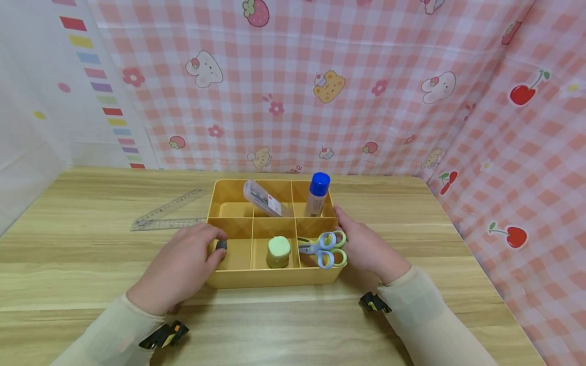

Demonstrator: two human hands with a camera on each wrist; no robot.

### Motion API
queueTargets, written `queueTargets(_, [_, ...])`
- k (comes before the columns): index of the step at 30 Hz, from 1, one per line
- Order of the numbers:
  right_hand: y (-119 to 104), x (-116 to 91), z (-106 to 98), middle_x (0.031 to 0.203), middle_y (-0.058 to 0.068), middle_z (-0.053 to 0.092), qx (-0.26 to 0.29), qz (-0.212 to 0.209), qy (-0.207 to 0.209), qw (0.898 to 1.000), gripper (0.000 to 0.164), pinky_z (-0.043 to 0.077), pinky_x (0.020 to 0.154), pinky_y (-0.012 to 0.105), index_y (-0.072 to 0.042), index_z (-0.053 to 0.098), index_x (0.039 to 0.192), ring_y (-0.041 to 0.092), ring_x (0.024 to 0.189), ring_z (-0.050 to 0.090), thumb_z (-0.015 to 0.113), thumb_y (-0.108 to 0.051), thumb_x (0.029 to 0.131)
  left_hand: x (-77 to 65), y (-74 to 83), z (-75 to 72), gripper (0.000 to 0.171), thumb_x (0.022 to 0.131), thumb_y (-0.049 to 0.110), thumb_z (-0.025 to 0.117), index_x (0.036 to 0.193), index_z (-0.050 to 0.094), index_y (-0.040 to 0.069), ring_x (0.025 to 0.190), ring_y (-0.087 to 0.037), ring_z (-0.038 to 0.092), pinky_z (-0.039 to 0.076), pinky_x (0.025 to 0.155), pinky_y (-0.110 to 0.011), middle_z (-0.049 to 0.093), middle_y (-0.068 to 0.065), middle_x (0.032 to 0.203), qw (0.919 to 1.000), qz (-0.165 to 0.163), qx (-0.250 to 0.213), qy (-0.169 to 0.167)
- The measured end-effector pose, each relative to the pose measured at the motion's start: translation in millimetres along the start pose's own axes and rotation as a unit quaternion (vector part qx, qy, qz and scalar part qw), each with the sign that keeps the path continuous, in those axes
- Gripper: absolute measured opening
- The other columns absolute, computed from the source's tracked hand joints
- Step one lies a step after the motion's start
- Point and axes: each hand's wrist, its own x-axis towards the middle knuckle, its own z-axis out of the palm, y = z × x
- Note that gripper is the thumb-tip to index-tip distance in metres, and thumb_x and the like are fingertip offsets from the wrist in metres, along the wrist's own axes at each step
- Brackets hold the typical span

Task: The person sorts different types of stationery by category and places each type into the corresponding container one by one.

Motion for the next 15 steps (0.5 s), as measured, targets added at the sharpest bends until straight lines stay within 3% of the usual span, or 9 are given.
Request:
queueTargets(8, [3.4,0.5,1.4,0.137,0.009,0.046,-0.003,-0.010,0.008,1.000,0.058,0.036,0.099,0.051,-0.017,0.013,0.151,0.021,0.117,0.045,0.038,-0.034,0.101,-6.9,-4.4,-6.0,0.052,0.093,0.038,0.055,0.134,0.044,0.007,0.109,-0.027,0.050,0.046,0.087,-0.052,0.044,-0.011,0.133,0.9999,0.004,-0.012,0.004])
queueTargets(15, [5.8,1.1,2.1,0.136,0.011,0.047,-0.012,-0.017,0.009,1.000,0.057,0.036,0.099,0.051,-0.015,0.012,0.151,0.022,0.117,0.045,0.036,-0.033,0.101,-15.2,-12.4,-13.3,0.076,0.092,0.064,0.033,0.144,0.031,0.009,0.105,-0.026,0.053,0.045,0.087,-0.055,0.035,-0.013,0.144,0.9982,-0.023,-0.033,-0.044])
